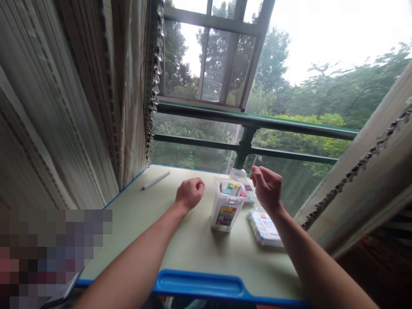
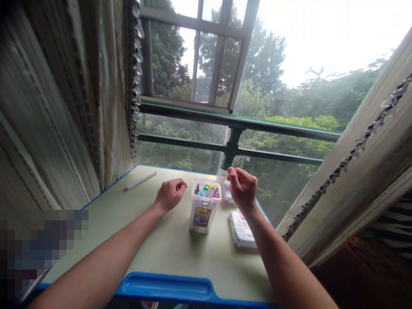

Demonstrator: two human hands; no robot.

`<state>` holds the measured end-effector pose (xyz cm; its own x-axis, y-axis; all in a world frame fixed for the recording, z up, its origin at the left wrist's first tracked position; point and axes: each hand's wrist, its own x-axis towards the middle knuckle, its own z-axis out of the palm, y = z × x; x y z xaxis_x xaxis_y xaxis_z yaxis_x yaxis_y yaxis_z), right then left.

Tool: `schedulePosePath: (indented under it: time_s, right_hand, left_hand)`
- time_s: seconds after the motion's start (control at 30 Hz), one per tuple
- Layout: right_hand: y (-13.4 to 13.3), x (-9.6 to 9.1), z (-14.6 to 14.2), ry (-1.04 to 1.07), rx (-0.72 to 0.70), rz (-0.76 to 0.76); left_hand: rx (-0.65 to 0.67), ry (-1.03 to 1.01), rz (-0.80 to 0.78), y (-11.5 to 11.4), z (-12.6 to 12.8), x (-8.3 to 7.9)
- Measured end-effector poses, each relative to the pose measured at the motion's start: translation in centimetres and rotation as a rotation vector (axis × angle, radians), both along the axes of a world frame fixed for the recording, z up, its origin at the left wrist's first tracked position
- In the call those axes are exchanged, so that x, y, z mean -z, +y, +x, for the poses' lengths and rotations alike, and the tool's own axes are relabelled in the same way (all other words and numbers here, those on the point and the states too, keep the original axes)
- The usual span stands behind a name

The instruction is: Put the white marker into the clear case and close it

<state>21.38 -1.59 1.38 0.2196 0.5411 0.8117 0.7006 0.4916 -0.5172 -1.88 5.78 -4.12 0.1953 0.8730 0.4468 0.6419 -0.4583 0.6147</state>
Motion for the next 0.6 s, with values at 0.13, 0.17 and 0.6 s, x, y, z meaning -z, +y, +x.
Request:
schedulePosePath:
  time_s: [0.13, 0.17, 0.6]
  right_hand:
    - [0.1, 1.5, 0.3, -0.058, 0.016, -0.075]
    - [0.2, 1.7, 0.1, -0.081, 0.021, -0.091]
    - [0.1, 1.7, -0.3, -0.143, 0.137, -0.134]
  left_hand:
    - [-0.016, 0.07, -0.058, 0.3, 0.0, 0.0]
    - [-0.018, 0.087, -0.072, 0.4, 0.0, 0.0]
    - [-0.158, 0.306, -0.164, 1.3, -1.0, -0.4]
